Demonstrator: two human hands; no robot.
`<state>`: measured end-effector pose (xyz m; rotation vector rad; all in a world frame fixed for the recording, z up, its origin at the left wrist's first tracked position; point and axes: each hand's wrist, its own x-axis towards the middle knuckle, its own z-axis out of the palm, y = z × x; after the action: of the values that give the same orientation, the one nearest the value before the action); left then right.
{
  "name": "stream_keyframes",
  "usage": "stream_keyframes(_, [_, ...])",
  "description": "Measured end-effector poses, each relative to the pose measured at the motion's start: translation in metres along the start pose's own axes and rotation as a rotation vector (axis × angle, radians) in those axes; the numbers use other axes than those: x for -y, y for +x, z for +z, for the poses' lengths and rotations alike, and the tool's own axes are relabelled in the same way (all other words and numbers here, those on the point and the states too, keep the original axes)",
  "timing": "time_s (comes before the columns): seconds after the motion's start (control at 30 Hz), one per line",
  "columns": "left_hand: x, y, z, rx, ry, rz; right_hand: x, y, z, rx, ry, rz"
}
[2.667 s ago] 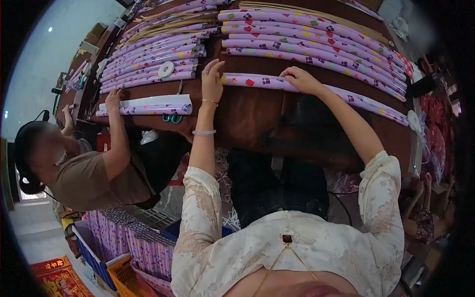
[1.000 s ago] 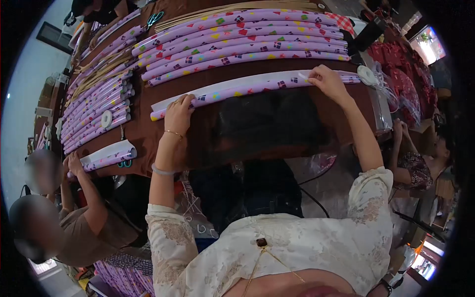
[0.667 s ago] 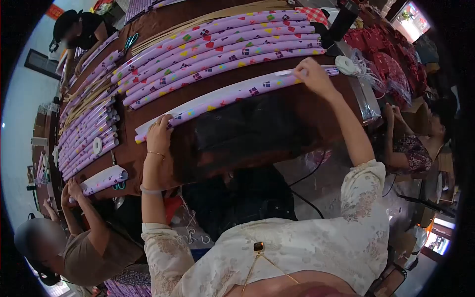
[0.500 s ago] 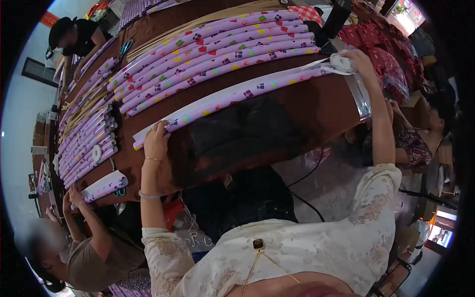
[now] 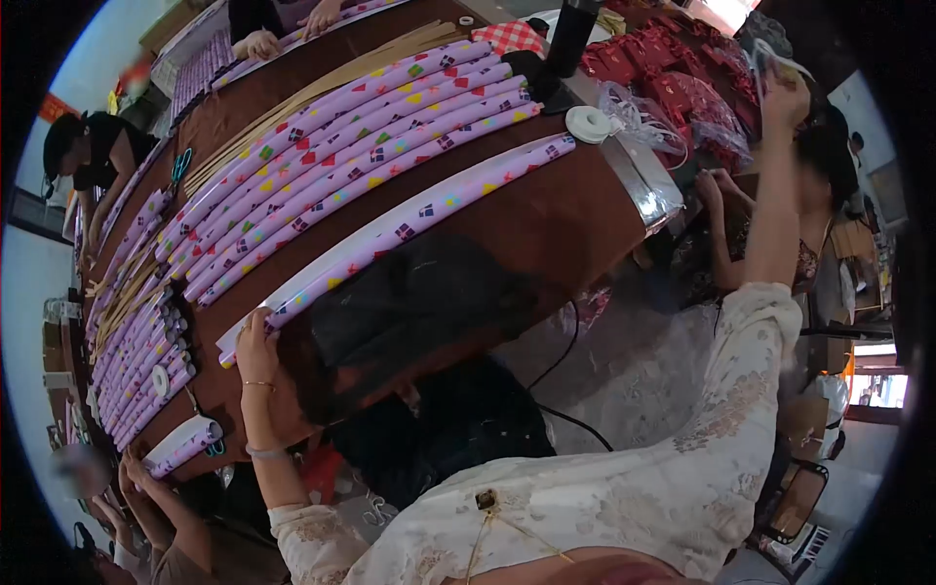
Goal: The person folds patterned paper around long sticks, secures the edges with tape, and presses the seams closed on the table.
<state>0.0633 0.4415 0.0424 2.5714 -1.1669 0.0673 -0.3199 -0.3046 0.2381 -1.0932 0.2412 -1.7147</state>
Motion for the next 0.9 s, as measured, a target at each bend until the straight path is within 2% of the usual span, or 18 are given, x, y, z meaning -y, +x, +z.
stream_keyframes(0.07, [0.001,0.0,0.0,-0.005,-0.006,-0.004,-0.051,-0.014,-0.007,0.145,0.175,0.134])
stream_keyframes(0.1, [0.003,-0.002,0.002,-0.025,-0.003,0.015,-0.078,-0.017,-0.022,0.358,-0.259,0.001])
stream_keyframes(0.17, [0.001,-0.001,0.001,-0.009,-0.007,-0.007,-0.114,-0.048,-0.031,0.517,-0.96,0.019])
stream_keyframes(0.23, [0.004,-0.002,0.001,0.002,-0.008,-0.035,-0.182,-0.072,-0.075,0.662,-1.423,0.108])
stream_keyframes(0.27, [0.006,-0.002,0.003,0.001,-0.008,-0.024,-0.181,-0.102,-0.075,0.623,-1.584,0.154])
stream_keyframes(0.33, [0.005,-0.002,0.002,-0.006,-0.006,-0.021,-0.186,-0.121,-0.083,0.731,-1.553,0.327])
stream_keyframes(0.37, [0.003,-0.001,0.0,0.006,-0.017,-0.021,-0.189,-0.12,-0.083,0.739,-1.548,0.322])
stream_keyframes(0.43, [0.0,-0.001,-0.001,0.027,-0.023,-0.027,-0.187,-0.127,-0.084,0.433,-1.645,0.098])
stream_keyframes(0.53, [-0.004,0.001,-0.001,0.026,0.014,-0.028,-0.157,-0.131,-0.053,0.485,-1.716,0.005])
stream_keyframes(0.57, [-0.005,0.001,-0.001,-0.003,0.007,-0.006,-0.138,-0.147,-0.024,0.546,-1.614,-0.135])
stream_keyframes(0.63, [0.0,0.001,0.001,0.001,-0.061,-0.008,-0.134,-0.17,0.01,0.782,-1.222,-0.138])
stream_keyframes(0.7, [-0.006,0.001,-0.003,-0.011,-0.015,-0.019,-0.115,-0.218,0.054,1.073,-1.045,-0.056])
stream_keyframes(0.77, [-0.004,0.0,-0.002,0.017,-0.034,-0.066,-0.113,-0.259,0.082,1.392,-0.957,-0.181])
stream_keyframes(0.83, [-0.001,0.001,-0.003,0.035,-0.025,-0.086,-0.107,-0.293,0.104,1.547,-0.965,-0.185])
stream_keyframes(0.87, [-0.003,0.0,-0.004,0.037,-0.019,-0.099,-0.11,-0.305,0.11,1.56,-0.972,-0.286])
stream_keyframes(0.9, [-0.007,0.001,-0.007,0.034,-0.022,-0.082,-0.112,-0.31,0.113,1.568,-0.959,-0.285])
